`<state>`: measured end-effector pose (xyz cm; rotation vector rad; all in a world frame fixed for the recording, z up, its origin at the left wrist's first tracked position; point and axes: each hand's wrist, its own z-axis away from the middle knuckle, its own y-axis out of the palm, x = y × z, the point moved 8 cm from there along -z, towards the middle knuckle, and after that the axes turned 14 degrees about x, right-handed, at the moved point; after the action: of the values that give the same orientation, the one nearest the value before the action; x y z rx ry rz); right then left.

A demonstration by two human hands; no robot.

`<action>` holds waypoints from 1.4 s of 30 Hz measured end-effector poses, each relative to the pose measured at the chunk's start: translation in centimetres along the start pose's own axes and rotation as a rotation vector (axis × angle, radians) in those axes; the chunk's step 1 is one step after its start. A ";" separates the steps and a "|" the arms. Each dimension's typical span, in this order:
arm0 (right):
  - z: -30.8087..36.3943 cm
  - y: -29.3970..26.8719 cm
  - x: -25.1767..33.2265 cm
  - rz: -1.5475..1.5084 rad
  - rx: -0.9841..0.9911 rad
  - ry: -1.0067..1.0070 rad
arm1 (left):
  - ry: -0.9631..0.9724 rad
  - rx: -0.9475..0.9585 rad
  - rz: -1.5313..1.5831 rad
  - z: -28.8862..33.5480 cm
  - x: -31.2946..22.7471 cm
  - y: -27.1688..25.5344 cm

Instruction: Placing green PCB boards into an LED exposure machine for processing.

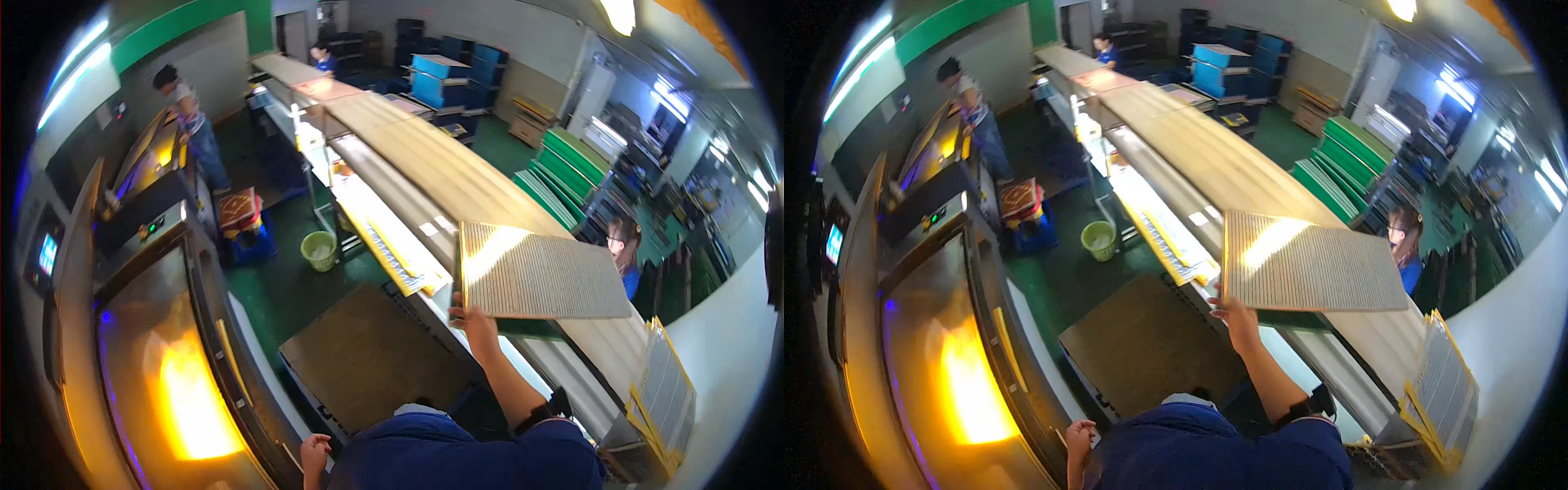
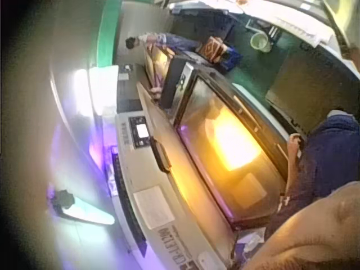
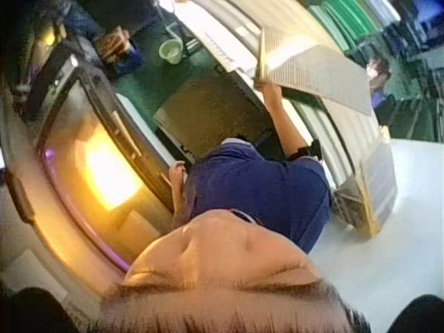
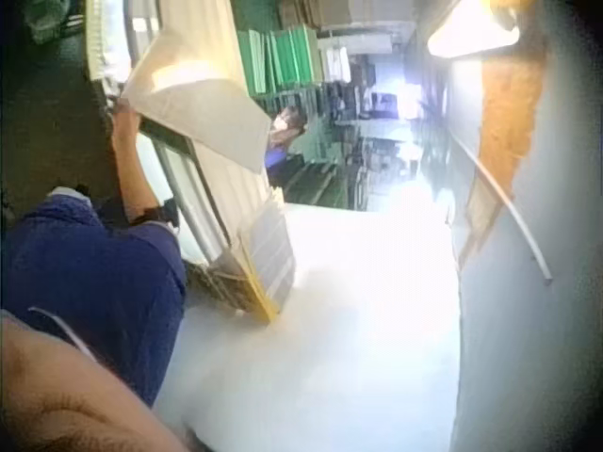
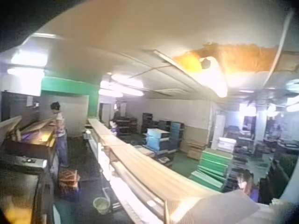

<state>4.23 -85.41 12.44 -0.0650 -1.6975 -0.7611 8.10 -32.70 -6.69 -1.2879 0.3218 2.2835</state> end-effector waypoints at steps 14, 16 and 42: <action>7.6 30.9 -23.1 -0.073 0.498 0.674 | 0.271 -0.402 0.041 5.3 -2.0 -10.6; 9.6 35.0 -24.1 0.290 0.978 0.723 | 0.278 -0.534 0.044 6.3 -2.7 -12.6; 5.6 78.0 -6.6 0.007 1.241 -1.136 | -0.778 -1.192 -0.479 15.4 5.4 -19.6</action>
<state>35.03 -19.08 41.00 0.4346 -2.9553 0.6089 4.82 -7.78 -2.51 -0.6012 -1.6021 2.2694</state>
